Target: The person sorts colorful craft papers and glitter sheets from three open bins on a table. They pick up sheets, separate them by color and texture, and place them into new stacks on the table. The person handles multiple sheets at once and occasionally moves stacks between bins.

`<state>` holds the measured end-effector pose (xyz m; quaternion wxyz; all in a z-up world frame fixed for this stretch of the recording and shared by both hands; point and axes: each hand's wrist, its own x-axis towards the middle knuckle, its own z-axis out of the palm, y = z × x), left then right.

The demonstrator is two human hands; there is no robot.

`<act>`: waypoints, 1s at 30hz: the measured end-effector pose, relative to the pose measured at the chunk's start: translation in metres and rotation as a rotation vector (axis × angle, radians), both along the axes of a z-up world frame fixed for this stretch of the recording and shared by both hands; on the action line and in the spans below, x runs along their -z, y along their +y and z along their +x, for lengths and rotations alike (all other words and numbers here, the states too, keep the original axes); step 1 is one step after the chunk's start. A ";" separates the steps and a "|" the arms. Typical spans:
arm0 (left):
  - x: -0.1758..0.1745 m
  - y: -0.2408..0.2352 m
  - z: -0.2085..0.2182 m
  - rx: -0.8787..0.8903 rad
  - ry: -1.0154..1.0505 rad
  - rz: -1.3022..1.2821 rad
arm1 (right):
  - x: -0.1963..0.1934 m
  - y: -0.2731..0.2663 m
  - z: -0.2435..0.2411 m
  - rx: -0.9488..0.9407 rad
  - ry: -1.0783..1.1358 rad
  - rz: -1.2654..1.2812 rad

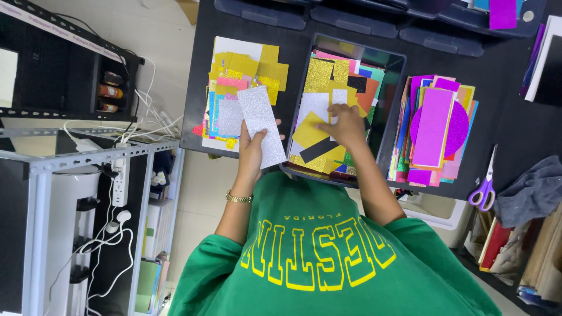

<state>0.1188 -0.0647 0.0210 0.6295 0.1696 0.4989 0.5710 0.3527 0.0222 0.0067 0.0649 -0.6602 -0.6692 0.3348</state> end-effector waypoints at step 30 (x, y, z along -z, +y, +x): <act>-0.110 0.015 0.044 0.136 0.319 0.017 | -0.001 -0.023 0.002 0.291 0.993 0.011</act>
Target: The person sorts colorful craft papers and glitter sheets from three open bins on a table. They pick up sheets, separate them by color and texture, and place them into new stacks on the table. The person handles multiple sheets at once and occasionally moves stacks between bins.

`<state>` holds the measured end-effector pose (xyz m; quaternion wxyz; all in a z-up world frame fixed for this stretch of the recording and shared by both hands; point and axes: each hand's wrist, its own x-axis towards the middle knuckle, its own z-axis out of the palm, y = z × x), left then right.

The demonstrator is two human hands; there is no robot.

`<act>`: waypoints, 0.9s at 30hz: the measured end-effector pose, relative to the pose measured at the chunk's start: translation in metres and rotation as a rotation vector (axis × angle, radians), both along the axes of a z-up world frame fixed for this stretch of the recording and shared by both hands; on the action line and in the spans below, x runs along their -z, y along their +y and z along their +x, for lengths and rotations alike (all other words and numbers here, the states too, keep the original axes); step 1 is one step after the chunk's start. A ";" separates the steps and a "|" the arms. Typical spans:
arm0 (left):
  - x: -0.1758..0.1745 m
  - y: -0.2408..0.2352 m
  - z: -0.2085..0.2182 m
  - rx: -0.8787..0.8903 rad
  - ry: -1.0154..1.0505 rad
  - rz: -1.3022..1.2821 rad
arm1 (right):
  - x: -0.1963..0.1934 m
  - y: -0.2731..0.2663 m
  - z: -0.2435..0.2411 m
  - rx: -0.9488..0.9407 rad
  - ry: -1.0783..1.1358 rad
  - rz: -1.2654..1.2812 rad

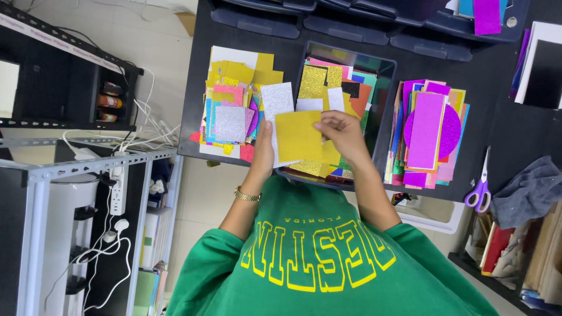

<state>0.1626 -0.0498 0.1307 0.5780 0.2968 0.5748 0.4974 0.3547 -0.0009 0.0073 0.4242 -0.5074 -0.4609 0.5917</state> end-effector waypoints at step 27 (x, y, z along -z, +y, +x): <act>0.134 -0.061 -0.068 -0.508 -0.204 -0.050 | 0.126 0.130 -0.014 0.256 -0.317 -0.035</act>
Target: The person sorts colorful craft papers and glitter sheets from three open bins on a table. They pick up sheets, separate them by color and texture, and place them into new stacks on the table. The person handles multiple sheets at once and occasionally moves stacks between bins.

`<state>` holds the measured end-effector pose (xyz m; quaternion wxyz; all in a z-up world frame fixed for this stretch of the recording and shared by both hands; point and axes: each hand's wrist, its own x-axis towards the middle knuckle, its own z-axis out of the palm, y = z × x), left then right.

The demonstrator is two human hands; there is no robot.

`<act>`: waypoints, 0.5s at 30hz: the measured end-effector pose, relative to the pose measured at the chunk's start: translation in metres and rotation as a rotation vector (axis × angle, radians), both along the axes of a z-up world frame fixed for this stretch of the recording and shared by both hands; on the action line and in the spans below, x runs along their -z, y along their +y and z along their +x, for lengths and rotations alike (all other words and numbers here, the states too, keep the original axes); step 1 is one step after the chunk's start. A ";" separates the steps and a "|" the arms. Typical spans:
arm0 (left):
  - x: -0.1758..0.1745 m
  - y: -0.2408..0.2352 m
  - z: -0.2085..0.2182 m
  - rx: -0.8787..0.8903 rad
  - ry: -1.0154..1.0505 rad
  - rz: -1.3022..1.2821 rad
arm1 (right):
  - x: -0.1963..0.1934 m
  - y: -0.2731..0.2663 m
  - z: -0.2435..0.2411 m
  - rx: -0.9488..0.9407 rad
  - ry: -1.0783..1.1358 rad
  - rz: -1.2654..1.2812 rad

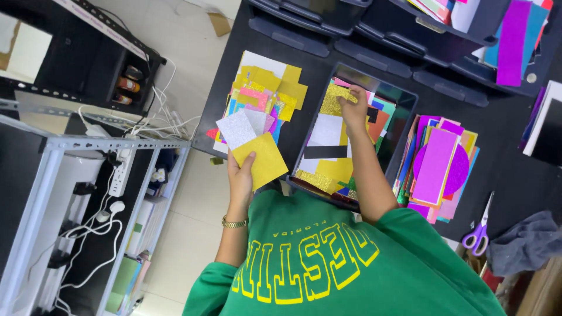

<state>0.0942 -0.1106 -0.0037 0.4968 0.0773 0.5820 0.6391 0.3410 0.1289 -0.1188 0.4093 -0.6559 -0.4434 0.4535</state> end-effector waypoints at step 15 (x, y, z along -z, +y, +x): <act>0.030 0.006 -0.003 0.006 0.017 0.105 | -0.060 -0.044 0.002 -0.703 -0.936 -0.153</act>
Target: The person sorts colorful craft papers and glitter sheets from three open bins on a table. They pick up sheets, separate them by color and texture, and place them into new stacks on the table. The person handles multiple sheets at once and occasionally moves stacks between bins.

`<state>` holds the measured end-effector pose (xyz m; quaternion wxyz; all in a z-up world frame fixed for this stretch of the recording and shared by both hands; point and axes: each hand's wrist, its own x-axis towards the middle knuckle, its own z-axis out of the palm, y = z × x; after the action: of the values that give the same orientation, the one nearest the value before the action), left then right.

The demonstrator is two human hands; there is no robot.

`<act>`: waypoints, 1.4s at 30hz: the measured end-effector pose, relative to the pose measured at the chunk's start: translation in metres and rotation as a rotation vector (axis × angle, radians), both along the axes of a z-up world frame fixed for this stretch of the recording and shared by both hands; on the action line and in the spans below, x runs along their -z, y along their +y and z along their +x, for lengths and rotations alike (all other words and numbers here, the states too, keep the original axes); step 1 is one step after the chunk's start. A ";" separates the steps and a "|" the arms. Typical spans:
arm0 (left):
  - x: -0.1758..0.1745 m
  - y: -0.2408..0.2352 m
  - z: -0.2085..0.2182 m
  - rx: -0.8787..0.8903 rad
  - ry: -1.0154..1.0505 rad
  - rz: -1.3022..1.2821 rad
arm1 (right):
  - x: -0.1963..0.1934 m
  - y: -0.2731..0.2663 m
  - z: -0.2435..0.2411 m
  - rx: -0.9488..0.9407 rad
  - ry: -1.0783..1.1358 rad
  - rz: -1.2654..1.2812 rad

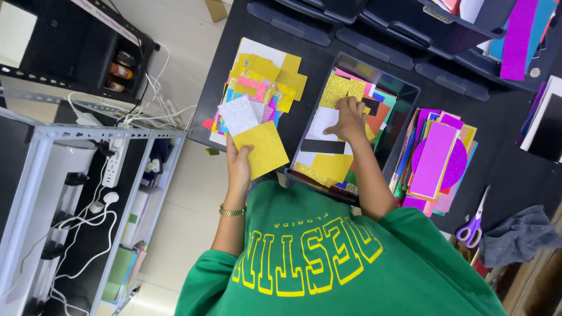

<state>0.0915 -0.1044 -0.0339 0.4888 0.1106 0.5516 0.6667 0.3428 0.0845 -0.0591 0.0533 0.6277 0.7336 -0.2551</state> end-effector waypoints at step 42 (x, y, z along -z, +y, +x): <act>0.033 0.025 0.091 -0.154 0.795 0.463 | -0.121 -0.144 -0.082 0.558 1.779 -0.822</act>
<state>0.1820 -0.0793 -0.0672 0.1510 0.4226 0.5393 0.7126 0.2607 -0.0599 0.0614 -0.3614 0.2924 0.1904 -0.8647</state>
